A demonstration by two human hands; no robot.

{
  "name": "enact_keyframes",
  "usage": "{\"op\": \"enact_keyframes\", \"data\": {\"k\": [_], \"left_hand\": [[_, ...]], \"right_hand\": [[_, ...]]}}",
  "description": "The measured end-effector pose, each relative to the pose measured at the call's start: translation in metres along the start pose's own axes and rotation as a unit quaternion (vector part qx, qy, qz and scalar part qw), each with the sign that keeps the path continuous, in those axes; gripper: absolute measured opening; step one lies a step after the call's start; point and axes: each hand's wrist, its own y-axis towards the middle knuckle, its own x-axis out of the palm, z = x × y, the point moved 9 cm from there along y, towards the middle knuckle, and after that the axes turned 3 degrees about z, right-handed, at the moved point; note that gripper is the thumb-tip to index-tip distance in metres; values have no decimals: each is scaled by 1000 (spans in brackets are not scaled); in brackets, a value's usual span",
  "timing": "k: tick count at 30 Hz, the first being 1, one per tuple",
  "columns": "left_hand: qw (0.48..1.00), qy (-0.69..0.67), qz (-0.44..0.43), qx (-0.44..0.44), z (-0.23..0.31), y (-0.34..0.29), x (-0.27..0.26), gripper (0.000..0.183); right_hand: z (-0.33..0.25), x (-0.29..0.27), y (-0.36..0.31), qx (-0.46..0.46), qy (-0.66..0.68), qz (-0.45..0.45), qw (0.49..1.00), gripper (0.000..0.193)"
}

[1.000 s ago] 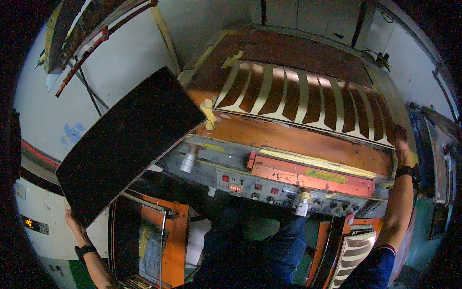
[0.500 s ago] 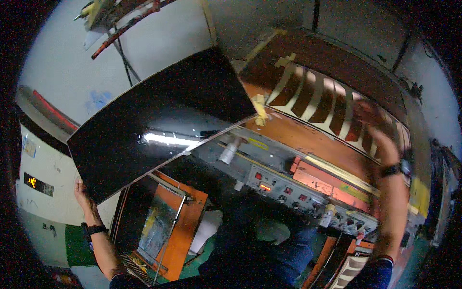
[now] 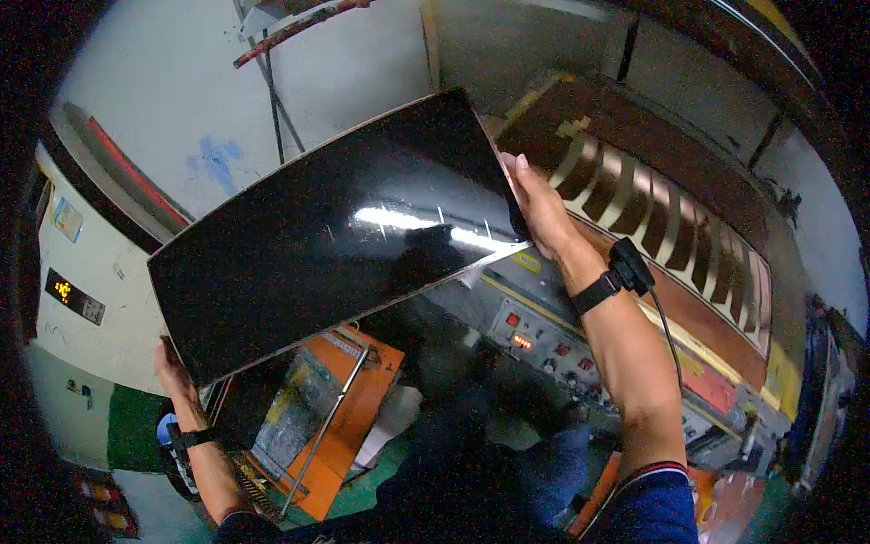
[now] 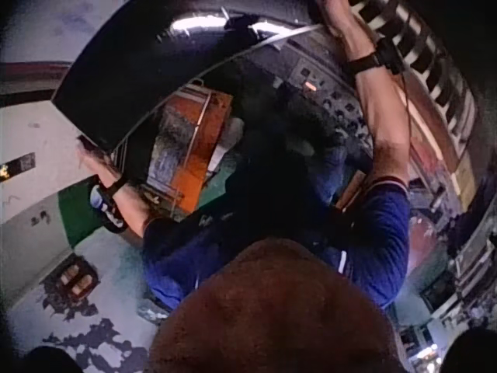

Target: The recorder is performing silk screen printing on metal or plastic panels using a semi-automatic machine.

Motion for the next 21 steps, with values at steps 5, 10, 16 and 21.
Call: {"op": "enact_keyframes", "data": {"k": [5,10,16,21], "left_hand": [[997,43,-59,-20,16,-21,-9,70],[978,111,-176,28,87,-54,-80,87],[977,76,-132,149,195,-120,-61,78],[888,344,-49,302,206,-149,-141,64]], "right_hand": [[-1,24,-34,52,58,-33,996,66],[32,55,-51,113,39,-36,992,75],[107,106,-82,291,168,-134,933,75],[158,170,-116,412,154,-204,875,82]]}}
